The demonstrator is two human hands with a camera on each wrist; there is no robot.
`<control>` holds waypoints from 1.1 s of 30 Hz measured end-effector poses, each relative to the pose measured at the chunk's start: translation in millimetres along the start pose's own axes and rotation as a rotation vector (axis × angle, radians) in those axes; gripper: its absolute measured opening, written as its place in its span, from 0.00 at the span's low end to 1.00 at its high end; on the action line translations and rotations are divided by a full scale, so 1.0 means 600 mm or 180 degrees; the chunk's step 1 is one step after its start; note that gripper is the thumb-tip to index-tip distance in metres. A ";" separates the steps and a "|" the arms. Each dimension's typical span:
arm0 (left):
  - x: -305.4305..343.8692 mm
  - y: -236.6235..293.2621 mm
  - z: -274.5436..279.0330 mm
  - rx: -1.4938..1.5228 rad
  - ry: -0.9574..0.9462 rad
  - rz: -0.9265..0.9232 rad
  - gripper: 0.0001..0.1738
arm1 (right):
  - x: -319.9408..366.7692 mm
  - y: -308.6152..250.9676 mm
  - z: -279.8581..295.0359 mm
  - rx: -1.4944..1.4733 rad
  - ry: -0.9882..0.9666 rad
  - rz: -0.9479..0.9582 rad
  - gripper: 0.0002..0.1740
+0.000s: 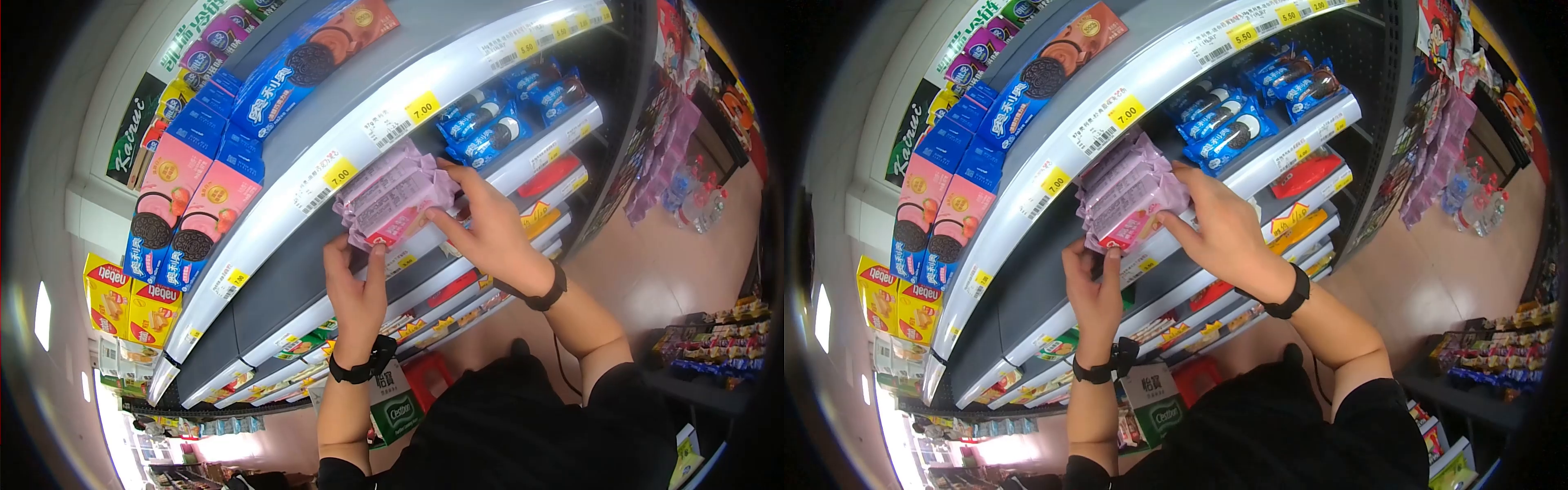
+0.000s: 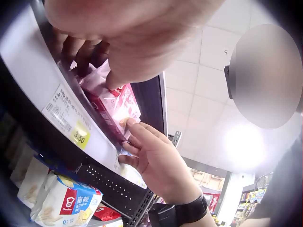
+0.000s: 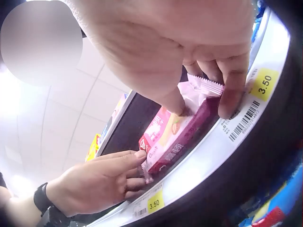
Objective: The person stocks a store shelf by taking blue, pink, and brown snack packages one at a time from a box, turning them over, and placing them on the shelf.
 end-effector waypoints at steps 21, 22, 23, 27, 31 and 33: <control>-0.007 -0.024 -0.008 -0.0609 0.0156 -0.0086 0.23 | -0.003 0.006 -0.014 0.0554 -0.0177 0.0154 0.26; -0.005 -0.022 -0.007 -0.0532 0.0122 -0.0011 0.22 | -0.002 0.004 -0.014 0.0551 -0.0176 0.0159 0.26; -0.005 -0.016 -0.005 -0.0535 0.0131 -0.0012 0.22 | 0.000 0.002 -0.015 0.0574 -0.0124 0.0202 0.26; -0.007 -0.015 -0.001 -0.0915 0.0055 -0.0307 0.20 | -0.001 -0.001 -0.021 0.0604 -0.0112 0.0135 0.26; 0.002 -0.016 0.001 -0.1187 0.0089 -0.0413 0.19 | 0.003 0.004 -0.024 0.0545 -0.0192 0.0002 0.29; 0.011 -0.007 0.004 -0.1261 0.0263 -0.0480 0.17 | 0.008 -0.001 -0.024 0.0307 -0.0004 0.0069 0.32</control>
Point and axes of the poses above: each hand's wrist, its own x-axis away from the middle knuckle, its own z-axis out of the back of the hand, y = z × x, the point moved 1 cm from there along -x, towards the middle knuckle, and after that the axes turned 3 degrees about -y, right-handed, at the moved point
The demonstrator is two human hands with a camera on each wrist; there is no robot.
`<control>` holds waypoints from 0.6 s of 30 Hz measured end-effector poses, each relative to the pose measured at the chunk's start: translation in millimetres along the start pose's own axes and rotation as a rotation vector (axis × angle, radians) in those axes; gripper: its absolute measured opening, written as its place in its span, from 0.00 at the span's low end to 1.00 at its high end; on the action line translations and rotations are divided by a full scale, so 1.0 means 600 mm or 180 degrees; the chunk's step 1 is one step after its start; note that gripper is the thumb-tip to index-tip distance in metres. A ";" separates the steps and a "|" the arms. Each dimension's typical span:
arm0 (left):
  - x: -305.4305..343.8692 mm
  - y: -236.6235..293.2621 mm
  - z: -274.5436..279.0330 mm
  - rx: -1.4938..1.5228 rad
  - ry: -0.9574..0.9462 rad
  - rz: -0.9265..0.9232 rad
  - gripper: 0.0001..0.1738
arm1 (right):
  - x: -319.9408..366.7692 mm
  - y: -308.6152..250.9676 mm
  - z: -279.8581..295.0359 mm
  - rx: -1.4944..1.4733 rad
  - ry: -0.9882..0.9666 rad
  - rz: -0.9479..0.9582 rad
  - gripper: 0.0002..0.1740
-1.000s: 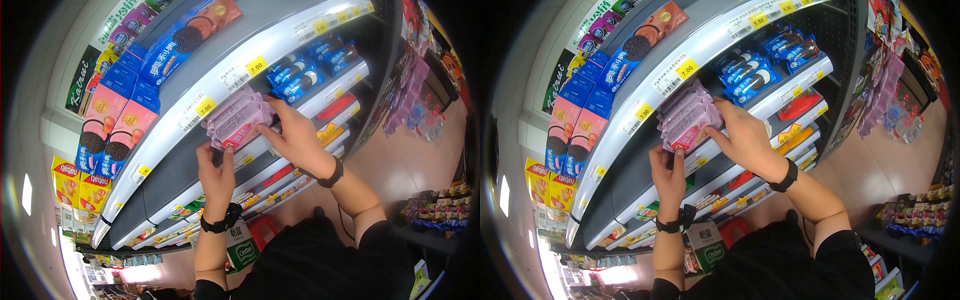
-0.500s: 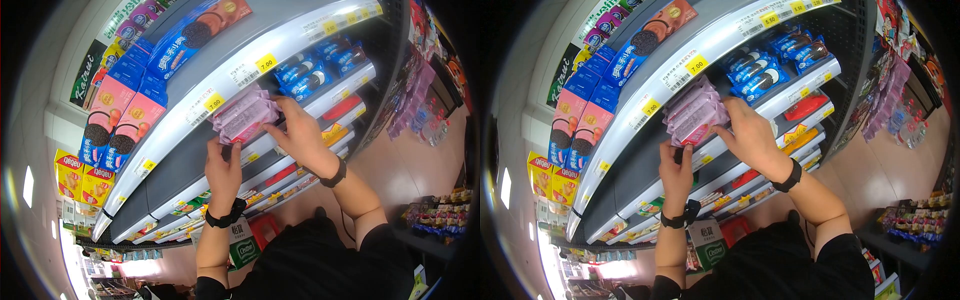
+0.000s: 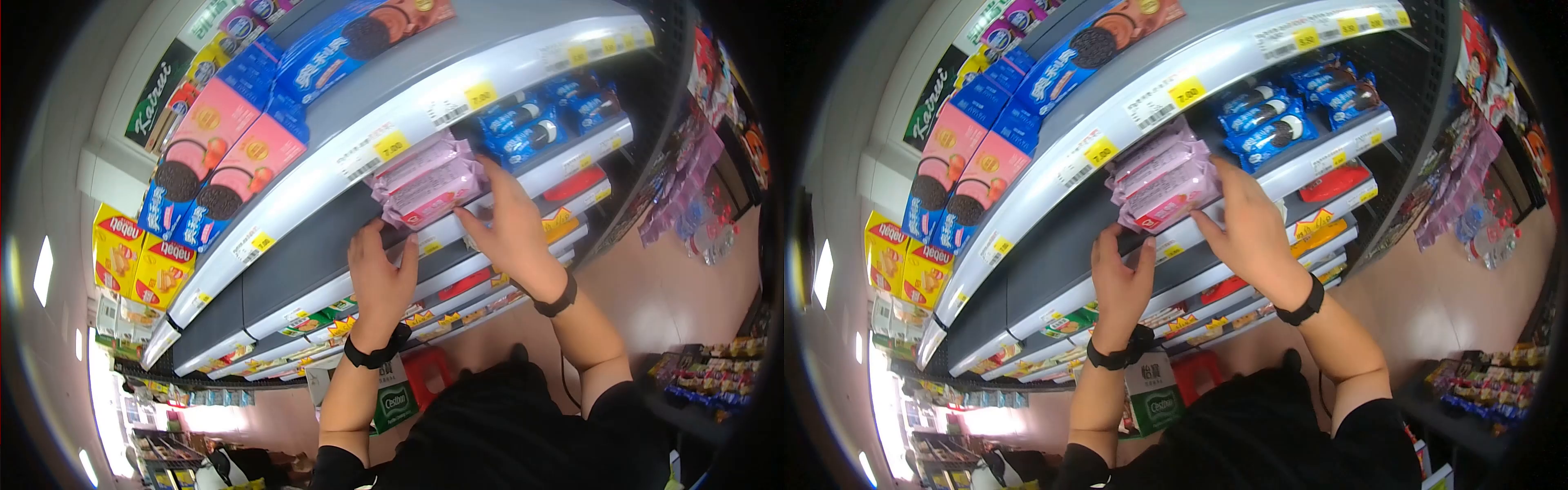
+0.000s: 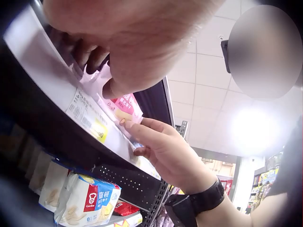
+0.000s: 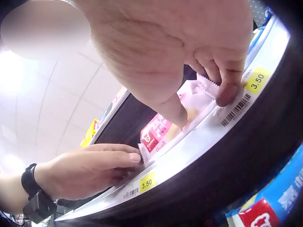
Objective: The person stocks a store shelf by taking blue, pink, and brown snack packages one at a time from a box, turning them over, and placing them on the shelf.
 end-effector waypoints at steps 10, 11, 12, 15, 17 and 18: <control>0.181 -0.046 0.021 0.0480 -0.0127 0.0112 0.10 | 0.139 0.025 -0.025 -0.0392 -0.0154 0.0089 0.13; 0.209 -0.064 0.011 0.0789 -0.0713 0.0282 0.11 | 0.163 0.028 -0.040 -0.0673 -0.0593 -0.0229 0.08; 0.242 -0.083 0.006 0.1140 -0.1286 0.0449 0.12 | 0.169 0.017 -0.061 -0.0811 -0.0815 -0.0356 0.06; 0.352 -0.132 0.003 0.1047 -0.2049 0.1029 0.15 | 0.299 0.064 -0.109 -0.0757 -0.1881 -0.0687 0.03; 0.448 -0.179 -0.004 0.1381 -0.1953 0.1615 0.17 | 0.363 0.066 -0.128 -0.0451 -0.2442 -0.0699 0.05; 0.492 -0.198 -0.001 0.1328 -0.1922 0.1789 0.18 | 0.399 0.081 -0.138 -0.0465 -0.2732 -0.0639 0.06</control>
Point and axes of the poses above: each hand's wrist, its own x-axis away from the middle knuckle, its own z-axis out of the back of the hand, y = z × x, the point moved 1 cm from there along -x, towards the middle knuckle, and after that the axes turned 3 degrees about -y, right-handed, at the moved point
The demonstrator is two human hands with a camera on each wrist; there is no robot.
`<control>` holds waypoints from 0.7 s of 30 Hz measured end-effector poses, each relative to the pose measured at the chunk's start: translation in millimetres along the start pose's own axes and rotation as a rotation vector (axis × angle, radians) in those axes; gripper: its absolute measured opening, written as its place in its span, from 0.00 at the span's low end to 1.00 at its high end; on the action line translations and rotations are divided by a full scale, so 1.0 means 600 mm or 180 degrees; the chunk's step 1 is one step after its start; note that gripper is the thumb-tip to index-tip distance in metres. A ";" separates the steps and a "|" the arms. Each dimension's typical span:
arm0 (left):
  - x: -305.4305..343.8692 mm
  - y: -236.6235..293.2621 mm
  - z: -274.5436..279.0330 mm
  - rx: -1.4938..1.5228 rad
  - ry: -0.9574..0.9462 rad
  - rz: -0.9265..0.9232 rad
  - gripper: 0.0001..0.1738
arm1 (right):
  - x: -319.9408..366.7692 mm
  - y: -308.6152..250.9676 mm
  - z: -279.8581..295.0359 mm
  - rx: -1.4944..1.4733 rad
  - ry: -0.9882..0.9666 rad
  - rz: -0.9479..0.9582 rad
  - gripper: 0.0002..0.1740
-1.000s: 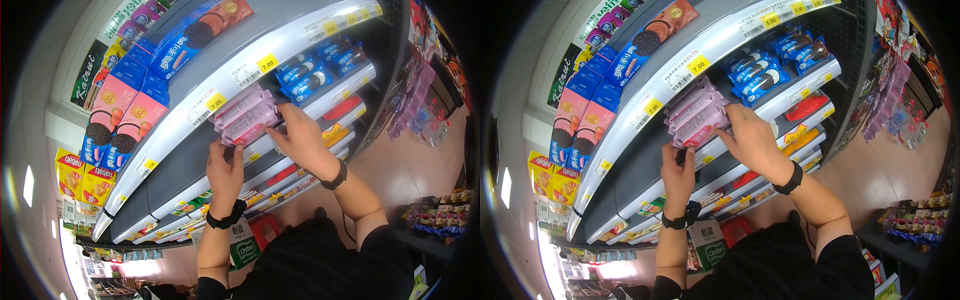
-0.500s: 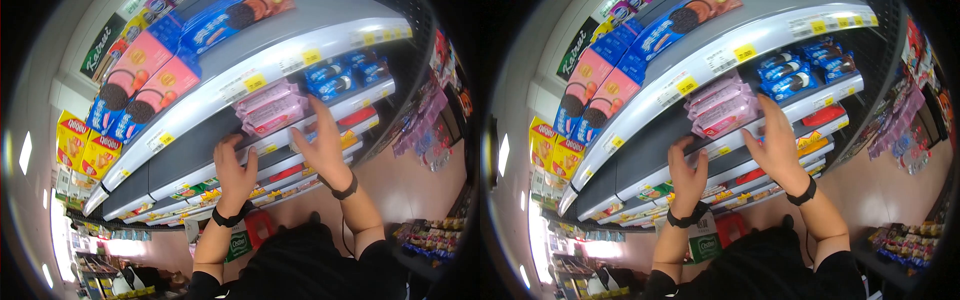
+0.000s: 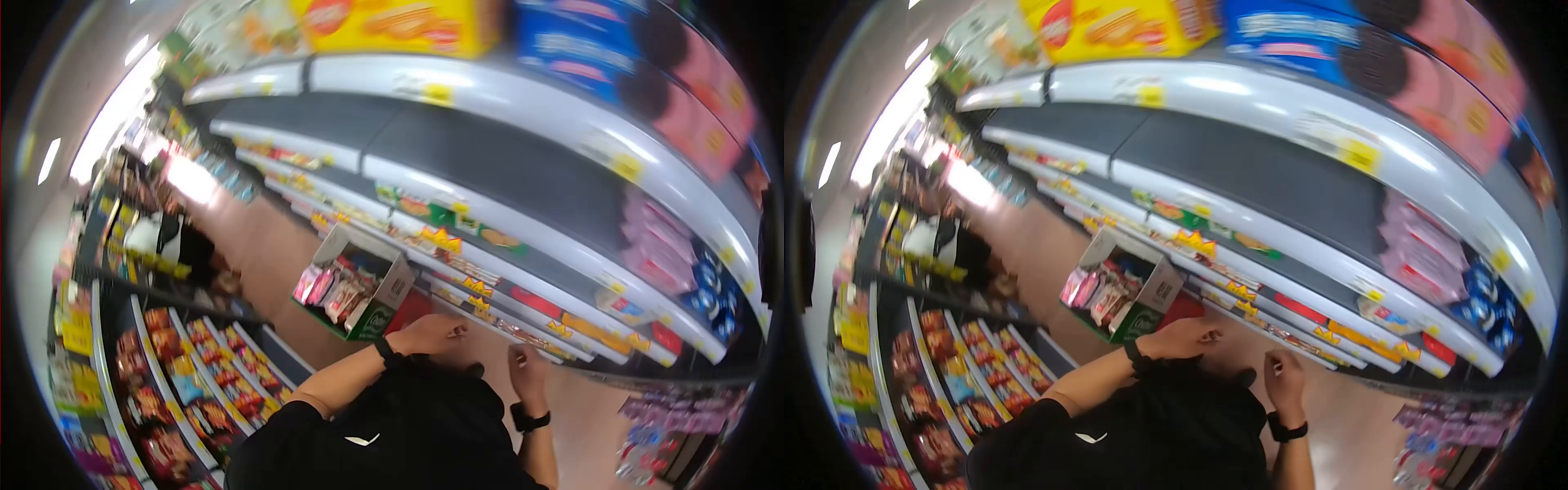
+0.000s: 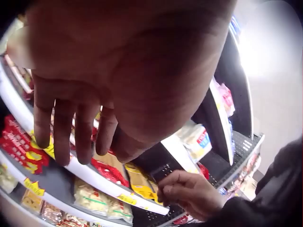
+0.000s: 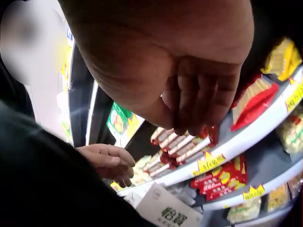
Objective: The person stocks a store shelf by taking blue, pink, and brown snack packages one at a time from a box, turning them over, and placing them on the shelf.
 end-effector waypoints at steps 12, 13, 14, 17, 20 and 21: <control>0.225 -0.227 -0.007 0.0697 0.1343 0.1338 0.17 | -0.070 -0.042 -0.184 0.0582 -0.2165 0.0016 0.13; 0.236 -0.234 -0.001 0.0819 0.1347 0.1445 0.17 | -0.088 -0.061 -0.202 0.0613 -0.2270 0.0115 0.14; 0.247 -0.241 0.008 0.0938 0.1352 0.1552 0.17 | -0.106 -0.081 -0.221 0.0820 -0.2341 0.0432 0.15; 0.282 -0.264 0.028 0.1259 0.1550 0.1679 0.17 | -0.146 -0.124 -0.295 0.0727 -0.2617 0.0587 0.15; 0.315 -0.313 0.030 0.1405 0.1845 0.1915 0.16 | -0.170 -0.172 -0.377 0.0563 -0.2980 0.0675 0.16; 0.325 -0.329 0.037 0.1379 0.1948 0.2027 0.16 | -0.177 -0.180 -0.406 0.0403 -0.3182 0.0664 0.17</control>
Point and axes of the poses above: each hand's wrist, its own x-axis away from the middle knuckle, its own z-axis out of the back of the hand, y = z × x, the point moved 1 cm from there along -x, towards the middle knuckle, and after that the axes turned 3 degrees about -y, right-handed, at the moved point
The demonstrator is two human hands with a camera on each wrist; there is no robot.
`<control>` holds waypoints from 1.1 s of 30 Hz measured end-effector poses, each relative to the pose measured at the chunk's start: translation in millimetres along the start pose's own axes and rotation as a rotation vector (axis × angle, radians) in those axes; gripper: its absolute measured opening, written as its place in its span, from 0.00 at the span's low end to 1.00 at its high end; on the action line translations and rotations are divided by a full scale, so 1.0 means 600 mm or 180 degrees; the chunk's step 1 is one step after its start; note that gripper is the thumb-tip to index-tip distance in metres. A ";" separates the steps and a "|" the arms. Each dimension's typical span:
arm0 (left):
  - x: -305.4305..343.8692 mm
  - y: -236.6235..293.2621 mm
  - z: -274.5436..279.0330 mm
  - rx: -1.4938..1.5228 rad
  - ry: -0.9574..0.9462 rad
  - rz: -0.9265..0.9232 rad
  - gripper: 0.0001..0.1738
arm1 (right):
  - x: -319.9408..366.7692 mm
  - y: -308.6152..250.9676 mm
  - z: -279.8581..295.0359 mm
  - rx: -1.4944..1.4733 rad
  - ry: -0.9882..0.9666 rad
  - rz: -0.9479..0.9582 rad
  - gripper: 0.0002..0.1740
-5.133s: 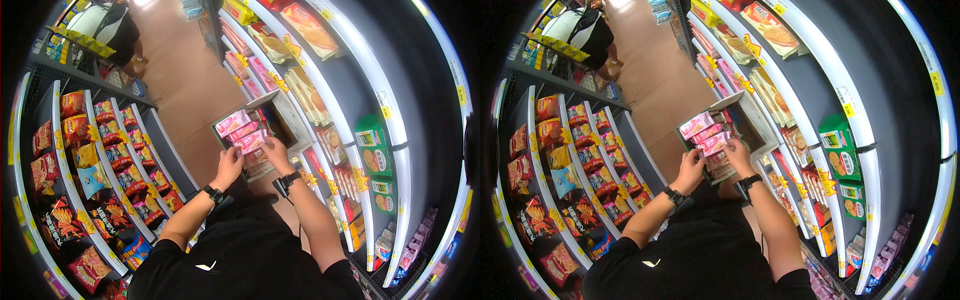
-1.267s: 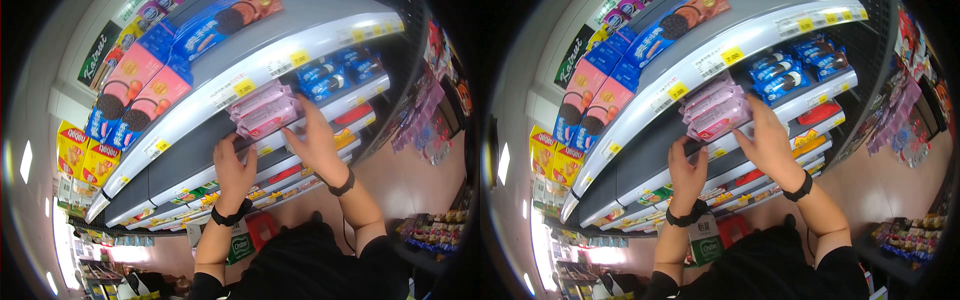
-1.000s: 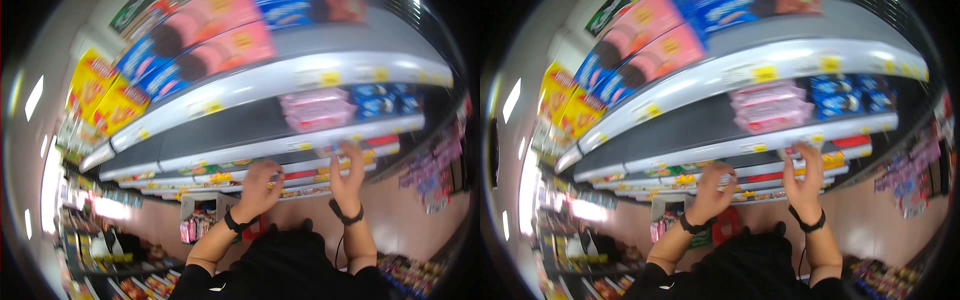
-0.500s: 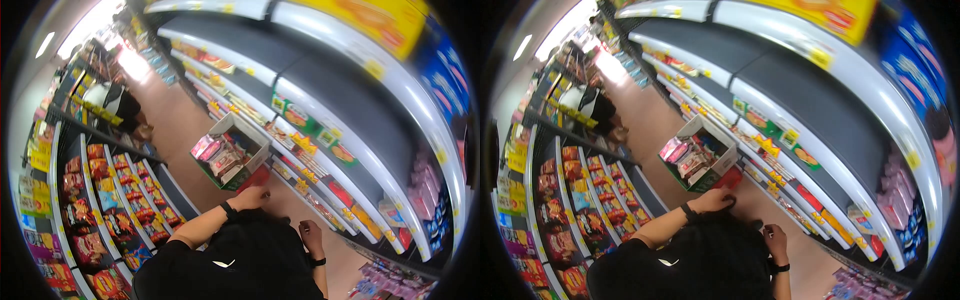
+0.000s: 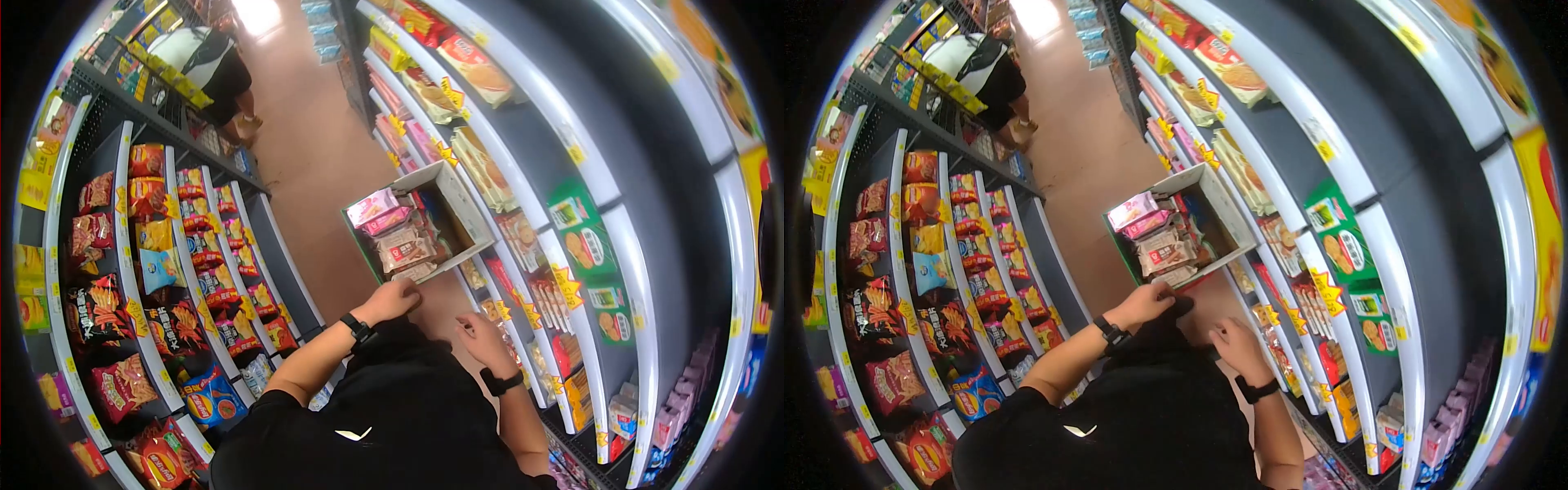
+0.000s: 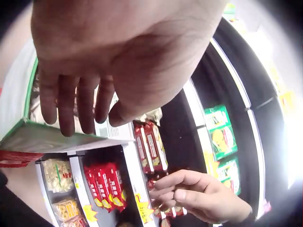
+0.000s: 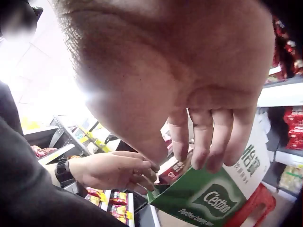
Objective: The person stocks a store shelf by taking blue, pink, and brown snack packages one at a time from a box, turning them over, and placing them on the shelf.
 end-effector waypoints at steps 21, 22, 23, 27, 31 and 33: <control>-0.098 -0.111 0.180 -0.0170 0.1684 0.0844 0.39 | -0.508 -0.061 -0.155 -0.0316 -0.0004 -0.0276 0.42; -0.098 -0.105 0.184 -0.0186 0.1522 0.0899 0.39 | -0.516 -0.050 -0.165 -0.0265 0.0031 -0.0326 0.44; -0.097 -0.098 0.187 -0.0200 0.1357 0.0954 0.38 | -0.525 -0.038 -0.174 -0.0261 0.0008 -0.0334 0.44; -0.096 -0.094 0.188 -0.0162 0.1346 0.0947 0.36 | -0.552 0.003 -0.193 -0.0884 0.0062 -0.0439 0.40; -0.097 -0.095 0.185 -0.0160 0.1304 0.0855 0.34 | -0.550 -0.009 -0.182 -0.1164 0.0127 -0.0606 0.26; -0.100 -0.094 0.183 -0.0206 0.1304 0.0820 0.34 | -0.539 -0.028 -0.169 -0.1378 0.0146 -0.0776 0.22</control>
Point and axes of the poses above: each hand's wrist, its own x-axis away from the middle knuckle, its own z-axis out of the back of the hand, y = z × x, the point moved 1 cm from there along -x, towards the middle knuckle, and after that the axes turned 3 degrees about -y, right-handed, at the moved point
